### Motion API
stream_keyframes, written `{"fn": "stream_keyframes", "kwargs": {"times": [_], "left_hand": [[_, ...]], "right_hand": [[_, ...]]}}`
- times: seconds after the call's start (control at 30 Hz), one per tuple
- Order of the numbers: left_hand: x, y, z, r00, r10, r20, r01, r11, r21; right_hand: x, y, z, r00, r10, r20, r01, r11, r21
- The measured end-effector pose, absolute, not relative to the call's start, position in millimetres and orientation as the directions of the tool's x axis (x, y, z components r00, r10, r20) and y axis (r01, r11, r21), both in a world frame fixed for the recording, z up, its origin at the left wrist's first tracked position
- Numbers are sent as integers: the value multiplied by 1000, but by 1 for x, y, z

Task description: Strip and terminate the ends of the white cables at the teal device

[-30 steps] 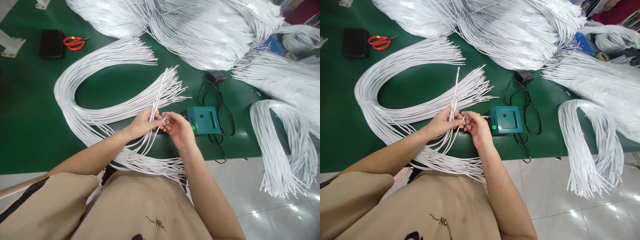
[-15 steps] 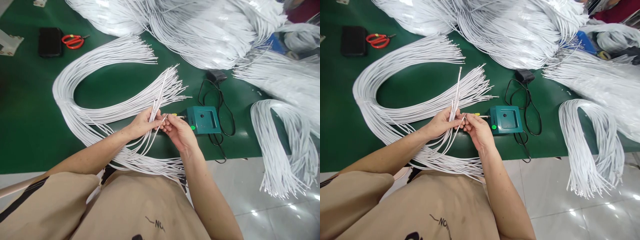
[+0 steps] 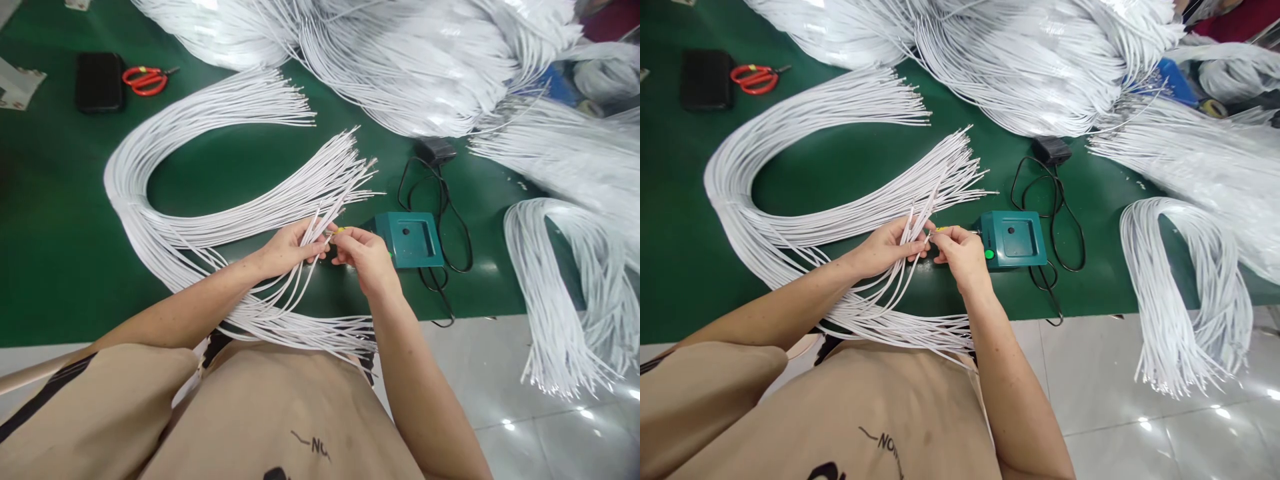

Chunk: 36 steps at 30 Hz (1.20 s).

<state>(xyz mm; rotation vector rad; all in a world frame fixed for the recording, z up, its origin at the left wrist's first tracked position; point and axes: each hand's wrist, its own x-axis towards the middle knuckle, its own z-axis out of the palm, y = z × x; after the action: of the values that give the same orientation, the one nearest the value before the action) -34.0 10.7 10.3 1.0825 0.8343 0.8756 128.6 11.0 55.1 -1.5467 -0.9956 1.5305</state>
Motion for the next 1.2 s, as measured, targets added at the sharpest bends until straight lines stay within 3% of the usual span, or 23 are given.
{"fn": "stream_keyframes", "kwargs": {"times": [0.17, 0.27, 0.33, 0.4, 0.5, 0.63, 0.77, 0.97, 1.2], "left_hand": [[-33, 11, 15, 408, 898, -168, -223, 276, 935], [-32, 11, 18, 414, 878, -241, -301, 381, 874], [-31, 11, 18, 433, 851, -297, -359, 465, 809], [-31, 12, 17, 450, 830, -330, -388, 514, 765], [-30, 13, 14, 411, 847, -338, -343, 487, 803], [-28, 15, 11, 318, 896, -311, -192, 382, 904], [-26, 18, 9, 285, 909, -305, -139, 354, 925], [-27, 18, 9, 270, 915, -301, -89, 335, 938], [-27, 19, 5, 204, 947, -248, 61, 240, 969]], "right_hand": [[132, 10, 51, -58, 958, -282, 131, -273, -953], [132, 6, 43, -122, 986, -110, 339, -63, -939], [133, 3, 40, -171, 982, 82, 573, 166, -802], [136, 3, 40, -300, 931, 207, 749, 364, -553], [146, 10, 44, -440, 874, 208, 835, 483, -265], [160, 26, 48, -483, 866, 130, 863, 496, -96], [166, 34, 52, -522, 852, 34, 850, 523, -69], [166, 33, 49, -597, 800, 50, 801, 598, 1], [169, 39, 44, -519, 851, 82, 842, 526, -124]]}}
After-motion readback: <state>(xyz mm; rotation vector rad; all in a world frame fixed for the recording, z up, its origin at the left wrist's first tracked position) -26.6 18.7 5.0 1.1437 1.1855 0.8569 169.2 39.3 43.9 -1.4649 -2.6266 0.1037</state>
